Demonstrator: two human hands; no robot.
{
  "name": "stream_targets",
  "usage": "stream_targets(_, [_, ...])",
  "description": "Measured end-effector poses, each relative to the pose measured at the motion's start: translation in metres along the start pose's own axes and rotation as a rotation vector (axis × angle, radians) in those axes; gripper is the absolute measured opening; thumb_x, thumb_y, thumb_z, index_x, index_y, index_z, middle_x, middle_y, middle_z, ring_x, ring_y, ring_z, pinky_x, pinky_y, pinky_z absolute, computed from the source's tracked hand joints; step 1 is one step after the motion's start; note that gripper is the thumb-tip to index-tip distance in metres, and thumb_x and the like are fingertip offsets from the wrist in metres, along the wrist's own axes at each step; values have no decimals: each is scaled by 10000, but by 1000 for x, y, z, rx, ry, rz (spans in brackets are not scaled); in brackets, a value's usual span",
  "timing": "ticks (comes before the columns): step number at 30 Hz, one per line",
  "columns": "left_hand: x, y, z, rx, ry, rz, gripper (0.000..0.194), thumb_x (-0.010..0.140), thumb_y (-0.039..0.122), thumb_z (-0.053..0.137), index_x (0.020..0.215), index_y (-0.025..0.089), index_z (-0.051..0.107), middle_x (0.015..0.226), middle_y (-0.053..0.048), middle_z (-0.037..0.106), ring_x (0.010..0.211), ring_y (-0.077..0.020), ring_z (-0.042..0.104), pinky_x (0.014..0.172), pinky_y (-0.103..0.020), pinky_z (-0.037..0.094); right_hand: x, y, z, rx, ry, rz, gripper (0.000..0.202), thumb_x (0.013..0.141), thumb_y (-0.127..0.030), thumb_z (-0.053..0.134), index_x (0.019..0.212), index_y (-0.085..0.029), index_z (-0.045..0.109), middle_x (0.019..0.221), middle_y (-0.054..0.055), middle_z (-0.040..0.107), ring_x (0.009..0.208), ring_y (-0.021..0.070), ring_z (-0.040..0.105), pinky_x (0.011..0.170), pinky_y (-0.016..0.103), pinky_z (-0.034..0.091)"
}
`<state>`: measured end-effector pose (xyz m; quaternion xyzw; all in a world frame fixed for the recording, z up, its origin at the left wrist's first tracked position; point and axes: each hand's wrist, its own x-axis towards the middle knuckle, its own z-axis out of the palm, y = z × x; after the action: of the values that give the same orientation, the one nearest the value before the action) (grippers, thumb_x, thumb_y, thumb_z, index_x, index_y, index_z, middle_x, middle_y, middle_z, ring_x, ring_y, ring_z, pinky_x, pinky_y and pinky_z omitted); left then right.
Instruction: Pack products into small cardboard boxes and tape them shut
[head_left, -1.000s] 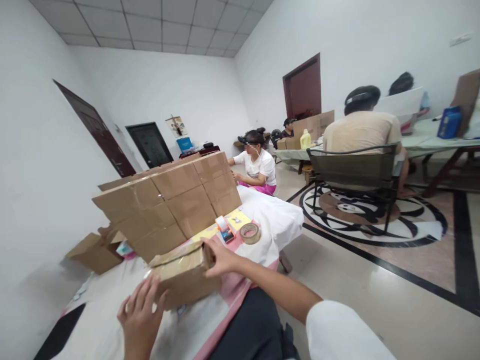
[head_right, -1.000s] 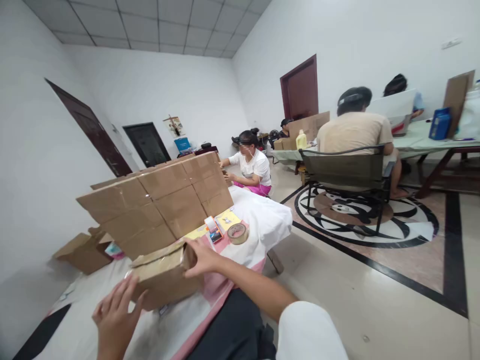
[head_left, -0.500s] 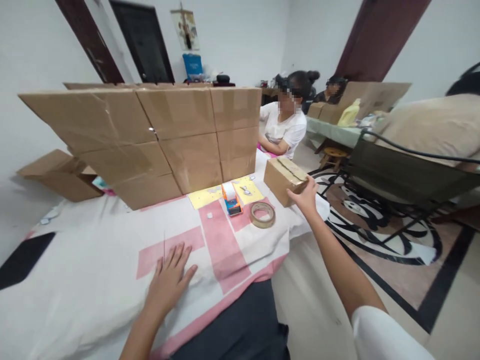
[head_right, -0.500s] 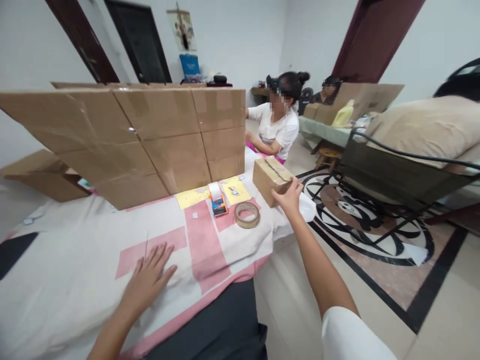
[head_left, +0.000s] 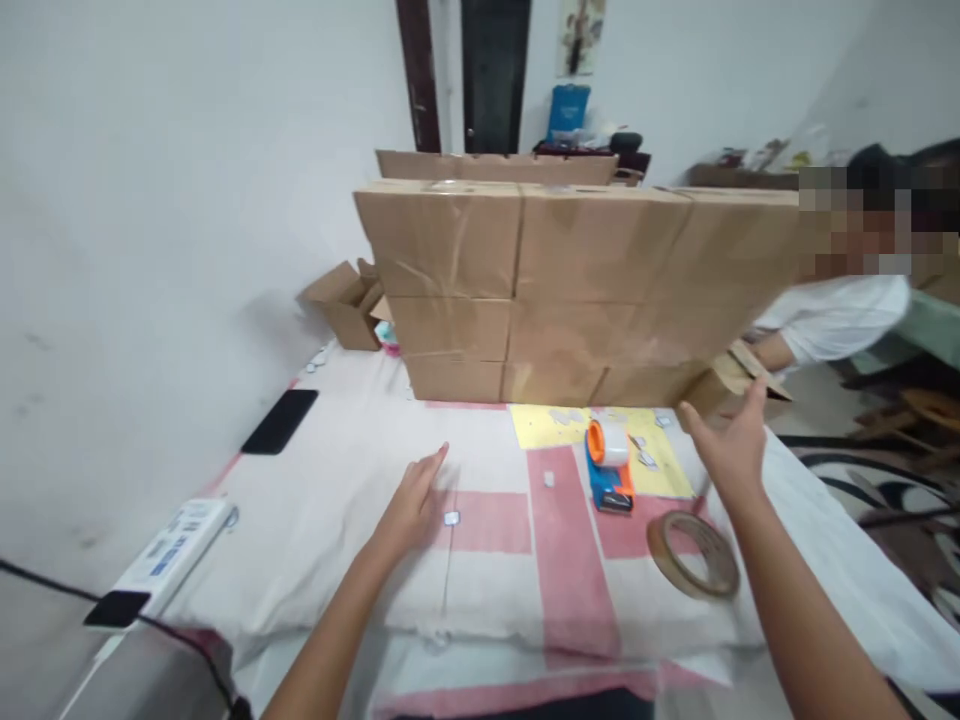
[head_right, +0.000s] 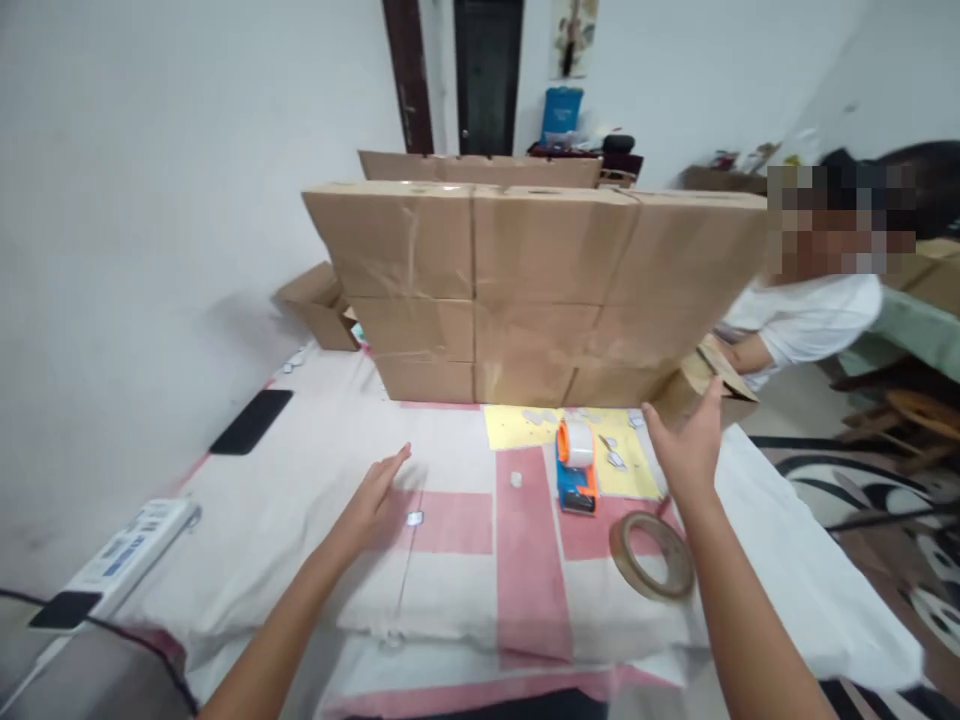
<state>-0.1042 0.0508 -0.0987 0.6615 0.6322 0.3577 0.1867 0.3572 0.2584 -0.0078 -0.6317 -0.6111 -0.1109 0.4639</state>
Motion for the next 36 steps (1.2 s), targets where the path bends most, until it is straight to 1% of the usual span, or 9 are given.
stream_targets(4, [27, -47, -50, -117, 247, -92, 686, 743, 30, 394, 1338, 282, 623, 1373, -59, 576, 1320, -189, 514, 1147, -383, 401, -59, -124, 12, 295, -79, -157, 548, 843, -421, 644, 1330, -194, 536, 1099, 137, 624, 782, 239, 622, 696, 399, 510])
stream_targets(8, [91, -108, -96, -122, 537, -283, 565, 801, 125, 467, 1351, 203, 573, 1337, -118, 578, 1205, -236, 576, 1037, -411, 492, -109, -253, 62, 571, -522, -354, 159, 912, -309, 542, 1018, -228, 627, 875, 61, 654, 783, 214, 635, 730, 355, 523])
stream_targets(12, [186, -166, -127, -119, 797, -475, 771, 823, 280, 647, 1507, 156, 312, 1447, -193, 484, 1300, -289, 517, 1119, -472, 407, -135, -376, 149, 680, -906, -382, 267, 892, -234, 527, 1144, -207, 611, 1097, 78, 692, 783, 178, 665, 785, 322, 539])
stream_targets(15, [252, -197, -138, -112, 862, -512, 1043, 707, 327, 811, 1535, 115, 212, 1551, -240, 379, 1462, -333, 351, 1210, -472, 277, -133, -456, 223, 463, -992, -413, 508, 901, -190, 506, 1408, -189, 464, 1279, 137, 642, 977, 240, 681, 916, 384, 511])
stream_targets(17, [284, -213, -139, -97, 883, -515, 1212, 639, 377, 873, 1551, 80, 133, 1607, -267, 281, 1515, -346, 255, 1233, -446, 235, -124, -494, 268, 308, -1035, -309, 640, 886, -158, 518, 1498, -184, 336, 1313, 178, 620, 1077, 295, 669, 911, 419, 509])
stream_targets(20, [313, -233, -131, -72, 914, -553, 1263, 670, 450, 848, 1562, 60, 42, 1628, -280, 221, 1528, -356, 229, 1230, -439, 248, -112, -522, 320, 190, -1078, -107, 659, 875, -142, 547, 1489, -159, 308, 1266, 208, 645, 1105, 324, 673, 881, 422, 520])
stream_targets(23, [322, -248, -120, -44, 902, -594, 1163, 734, 430, 789, 1567, 69, 63, 1599, -276, 291, 1496, -366, 305, 1203, -458, 295, -111, -524, 349, 175, -1055, -33, 524, 947, -162, 456, 1456, -146, 331, 1224, 215, 672, 1088, 318, 686, 870, 420, 522])
stream_targets(30, [328, -257, -128, -22, 846, -549, 1216, 709, 444, 810, 1581, 113, 29, 1655, -237, 181, 1551, -326, 143, 1243, -440, 176, -123, -515, 356, 179, -933, -40, 396, 1028, -216, 300, 1404, -207, 424, 1213, 182, 694, 1085, 299, 687, 900, 416, 498])
stream_targets(36, [337, -264, -141, -94, 851, -572, 1295, 642, 464, 854, 1579, 178, 8, 1591, -278, 271, 1482, -399, 308, 1174, -546, 277, -123, -513, 366, 200, -877, -16, 355, 997, -244, 375, 1303, -232, 553, 1089, 178, 739, 993, 324, 720, 800, 422, 528])
